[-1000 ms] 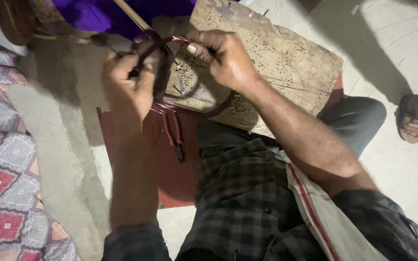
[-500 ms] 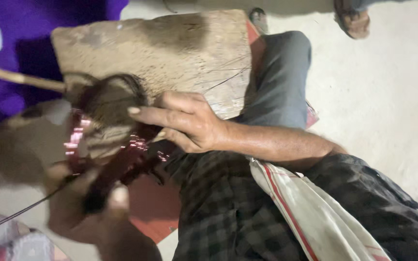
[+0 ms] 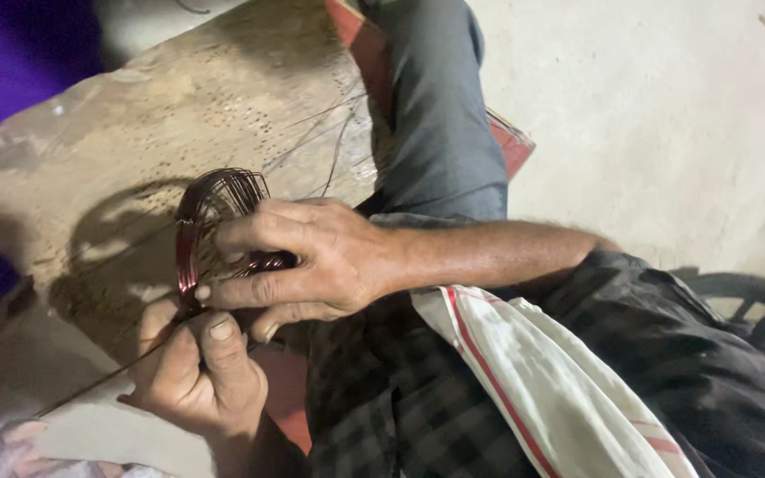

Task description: The person winds copper wire around a rectangular wooden block with protruding dowels, creating a coil. They repeatedly wrap the wire, adjust the coil, and use pliers to cut the wire. The finished coil is removed from the block and placed aside.

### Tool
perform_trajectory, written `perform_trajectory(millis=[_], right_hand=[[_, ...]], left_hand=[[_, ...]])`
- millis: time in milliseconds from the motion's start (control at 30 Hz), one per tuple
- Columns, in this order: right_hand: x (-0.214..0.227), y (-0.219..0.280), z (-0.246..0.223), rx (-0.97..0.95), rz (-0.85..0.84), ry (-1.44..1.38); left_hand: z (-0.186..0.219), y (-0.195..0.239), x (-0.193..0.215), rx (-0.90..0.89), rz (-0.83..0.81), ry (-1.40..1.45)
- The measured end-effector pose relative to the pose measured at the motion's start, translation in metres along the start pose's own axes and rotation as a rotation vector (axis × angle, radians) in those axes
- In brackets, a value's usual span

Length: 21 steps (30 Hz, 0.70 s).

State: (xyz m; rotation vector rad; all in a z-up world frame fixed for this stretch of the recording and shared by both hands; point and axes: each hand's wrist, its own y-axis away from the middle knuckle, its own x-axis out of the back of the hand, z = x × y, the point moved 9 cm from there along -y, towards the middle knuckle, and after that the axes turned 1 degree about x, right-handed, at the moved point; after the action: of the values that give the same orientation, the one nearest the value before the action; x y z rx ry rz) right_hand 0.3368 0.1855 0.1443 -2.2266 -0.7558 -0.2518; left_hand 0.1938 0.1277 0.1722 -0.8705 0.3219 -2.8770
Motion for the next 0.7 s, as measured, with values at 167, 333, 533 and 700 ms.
perform_trajectory(millis=[167,333,533,700], right_hand=[[0.023,0.004,0.003,-0.009,0.118,0.024],[0.031,0.022,0.005,0.008,0.153,0.229],[0.069,0.073,0.042,-0.159,0.184,0.227],[0.178,0.241,0.147,-0.930,0.412,0.432]], left_hand=[[-0.034,0.012,-0.023,0.390,0.052,0.390],[-0.054,0.014,-0.064,0.527,0.017,0.752],[-0.030,-0.008,-0.086,0.193,-0.161,0.367],[-0.038,-0.016,-0.083,0.237,-0.107,0.438]])
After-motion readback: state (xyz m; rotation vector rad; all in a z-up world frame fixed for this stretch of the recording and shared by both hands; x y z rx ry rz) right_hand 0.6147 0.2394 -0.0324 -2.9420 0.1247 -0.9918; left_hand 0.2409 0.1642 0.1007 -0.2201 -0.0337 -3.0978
